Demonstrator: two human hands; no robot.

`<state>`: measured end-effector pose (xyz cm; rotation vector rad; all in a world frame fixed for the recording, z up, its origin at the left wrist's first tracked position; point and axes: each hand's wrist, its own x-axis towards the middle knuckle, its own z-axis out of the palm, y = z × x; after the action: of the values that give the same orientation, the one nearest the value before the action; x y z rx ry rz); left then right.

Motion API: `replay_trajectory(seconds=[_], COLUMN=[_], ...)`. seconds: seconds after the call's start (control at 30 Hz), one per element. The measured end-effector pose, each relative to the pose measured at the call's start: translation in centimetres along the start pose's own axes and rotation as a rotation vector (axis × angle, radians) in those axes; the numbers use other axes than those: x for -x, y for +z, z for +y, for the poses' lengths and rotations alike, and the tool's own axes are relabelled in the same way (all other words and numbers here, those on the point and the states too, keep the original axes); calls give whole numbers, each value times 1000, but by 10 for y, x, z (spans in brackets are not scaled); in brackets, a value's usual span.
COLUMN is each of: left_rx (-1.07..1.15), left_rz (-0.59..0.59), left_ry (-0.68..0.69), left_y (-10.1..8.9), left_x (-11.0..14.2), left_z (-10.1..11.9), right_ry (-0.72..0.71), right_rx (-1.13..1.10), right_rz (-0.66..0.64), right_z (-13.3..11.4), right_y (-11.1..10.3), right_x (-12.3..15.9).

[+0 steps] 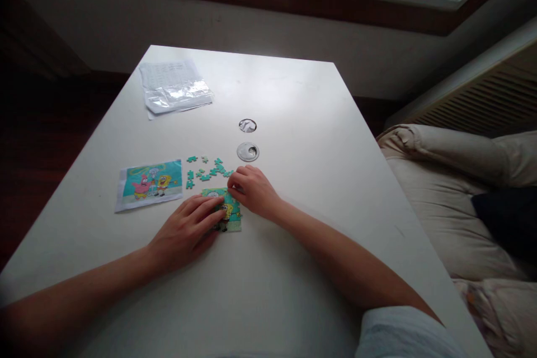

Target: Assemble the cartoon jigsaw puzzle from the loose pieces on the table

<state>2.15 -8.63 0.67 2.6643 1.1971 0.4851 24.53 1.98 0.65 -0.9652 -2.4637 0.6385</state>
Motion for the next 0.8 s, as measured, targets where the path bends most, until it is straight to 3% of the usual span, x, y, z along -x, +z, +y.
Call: replay_trajectory(seconds=[0.8], left_rx=[6], left_rz=[2], left_ry=[8], left_y=[-1], left_x=[-1], left_z=[0], right_ry=[-49], right_rx=[141], right_rz=[-1], right_z=[0], right_y=[4], right_x=[1])
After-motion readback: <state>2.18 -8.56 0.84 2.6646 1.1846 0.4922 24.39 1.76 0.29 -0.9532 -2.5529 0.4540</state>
